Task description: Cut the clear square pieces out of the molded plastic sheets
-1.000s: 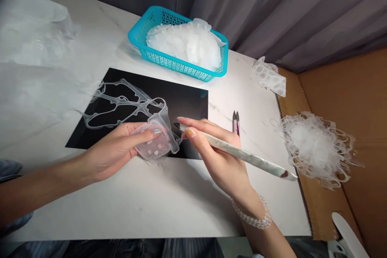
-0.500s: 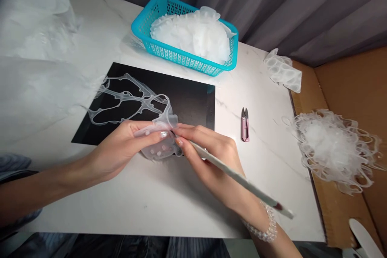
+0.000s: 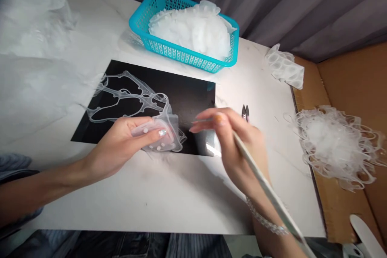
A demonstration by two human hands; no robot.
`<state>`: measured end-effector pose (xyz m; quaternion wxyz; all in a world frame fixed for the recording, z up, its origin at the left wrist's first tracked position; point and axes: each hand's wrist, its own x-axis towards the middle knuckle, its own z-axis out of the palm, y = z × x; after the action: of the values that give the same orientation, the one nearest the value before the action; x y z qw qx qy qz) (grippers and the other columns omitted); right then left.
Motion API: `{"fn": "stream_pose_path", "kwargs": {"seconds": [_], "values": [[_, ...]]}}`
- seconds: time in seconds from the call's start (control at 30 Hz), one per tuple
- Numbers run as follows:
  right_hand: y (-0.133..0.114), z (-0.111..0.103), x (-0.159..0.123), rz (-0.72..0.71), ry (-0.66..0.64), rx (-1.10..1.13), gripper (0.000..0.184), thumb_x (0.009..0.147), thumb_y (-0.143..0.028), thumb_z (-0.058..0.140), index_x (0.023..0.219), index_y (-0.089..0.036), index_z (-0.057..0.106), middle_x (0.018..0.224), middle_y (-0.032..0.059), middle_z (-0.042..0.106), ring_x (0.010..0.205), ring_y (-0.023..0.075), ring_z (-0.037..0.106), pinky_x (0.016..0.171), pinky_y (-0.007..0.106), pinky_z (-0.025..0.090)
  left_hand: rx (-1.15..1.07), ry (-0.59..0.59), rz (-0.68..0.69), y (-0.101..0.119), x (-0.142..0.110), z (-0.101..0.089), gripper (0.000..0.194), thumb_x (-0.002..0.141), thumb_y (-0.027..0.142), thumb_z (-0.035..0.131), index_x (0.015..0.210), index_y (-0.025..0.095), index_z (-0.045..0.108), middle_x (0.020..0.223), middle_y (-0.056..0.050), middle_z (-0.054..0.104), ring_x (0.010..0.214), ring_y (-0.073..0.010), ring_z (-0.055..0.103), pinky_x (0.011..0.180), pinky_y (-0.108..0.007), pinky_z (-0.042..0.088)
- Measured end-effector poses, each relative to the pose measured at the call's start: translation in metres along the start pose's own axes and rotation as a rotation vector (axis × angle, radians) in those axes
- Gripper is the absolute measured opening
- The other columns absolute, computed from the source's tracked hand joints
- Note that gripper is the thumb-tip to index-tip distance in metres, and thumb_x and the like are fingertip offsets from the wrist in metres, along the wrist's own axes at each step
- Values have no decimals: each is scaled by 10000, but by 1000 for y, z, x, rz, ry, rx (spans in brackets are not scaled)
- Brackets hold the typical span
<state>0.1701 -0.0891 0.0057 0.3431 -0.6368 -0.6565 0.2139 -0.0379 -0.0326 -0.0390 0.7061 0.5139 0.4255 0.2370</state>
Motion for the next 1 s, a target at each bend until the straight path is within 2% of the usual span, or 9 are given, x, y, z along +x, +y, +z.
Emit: {"fn": "stream_pose_path", "kwargs": {"seconds": [0.13, 0.2, 0.37, 0.53, 0.7, 0.8, 0.9, 1.0], "values": [[1, 19, 4, 54, -229, -16, 233, 958, -355, 561, 892, -196, 717, 702, -3, 691, 563, 123, 613, 500, 223, 444, 13, -13, 10, 2, -1, 1, 173, 876, 331, 668, 786, 185, 691, 738, 36, 659, 682, -90, 595, 614, -194, 452], [-1, 26, 4, 45, -282, 24, 211, 950, -318, 573, 875, -179, 713, 609, -27, 622, 491, 94, 527, 469, 206, 404, 39, -17, 41, 3, -2, 1, 179, 891, 300, 652, 755, 187, 681, 693, 57, 625, 635, -64, 551, 585, -171, 429], [-5, 31, 1, 18, -216, 19, 176, 944, -235, 572, 843, -170, 701, 613, -33, 625, 498, 81, 513, 485, 195, 395, 64, 2, 82, 5, -2, 2, 119, 885, 262, 658, 793, 203, 705, 708, 60, 639, 653, -66, 561, 588, -163, 430], [-9, 32, -4, -20, -180, 0, 154, 937, -198, 573, 834, -186, 687, 674, -17, 678, 526, 92, 567, 524, 205, 436, 108, 30, 116, 5, -4, 3, 180, 880, 250, 655, 710, 193, 673, 691, 59, 613, 656, -68, 547, 589, -166, 421], [-19, 31, -17, -84, -110, -28, 127, 923, -174, 582, 829, -196, 664, 679, -2, 670, 530, 101, 561, 507, 221, 434, 234, -2, 199, 9, -10, -1, 156, 891, 251, 638, 761, 204, 712, 712, 49, 587, 689, -78, 537, 619, -177, 420], [-23, 34, -24, -122, -58, -29, 116, 911, -146, 579, 827, -185, 650, 657, -7, 641, 516, 97, 531, 490, 222, 421, 276, -28, 199, 10, -13, -4, 161, 902, 240, 622, 772, 197, 707, 705, 46, 566, 689, -81, 520, 621, -185, 407], [-17, 40, -21, -105, -55, -27, 138, 890, -122, 574, 779, -174, 639, 648, -11, 625, 526, 93, 531, 504, 214, 424, 178, -146, 180, 11, -15, -5, 151, 903, 248, 626, 784, 200, 705, 733, 39, 583, 700, -86, 519, 620, -193, 397], [-1, 41, -10, 4, -74, -6, 148, 887, -129, 571, 769, -177, 648, 618, -28, 621, 514, 88, 529, 504, 202, 423, 34, -404, 56, 9, -13, -8, 145, 879, 286, 667, 777, 194, 711, 741, 27, 603, 681, -88, 518, 611, -202, 388]]}}
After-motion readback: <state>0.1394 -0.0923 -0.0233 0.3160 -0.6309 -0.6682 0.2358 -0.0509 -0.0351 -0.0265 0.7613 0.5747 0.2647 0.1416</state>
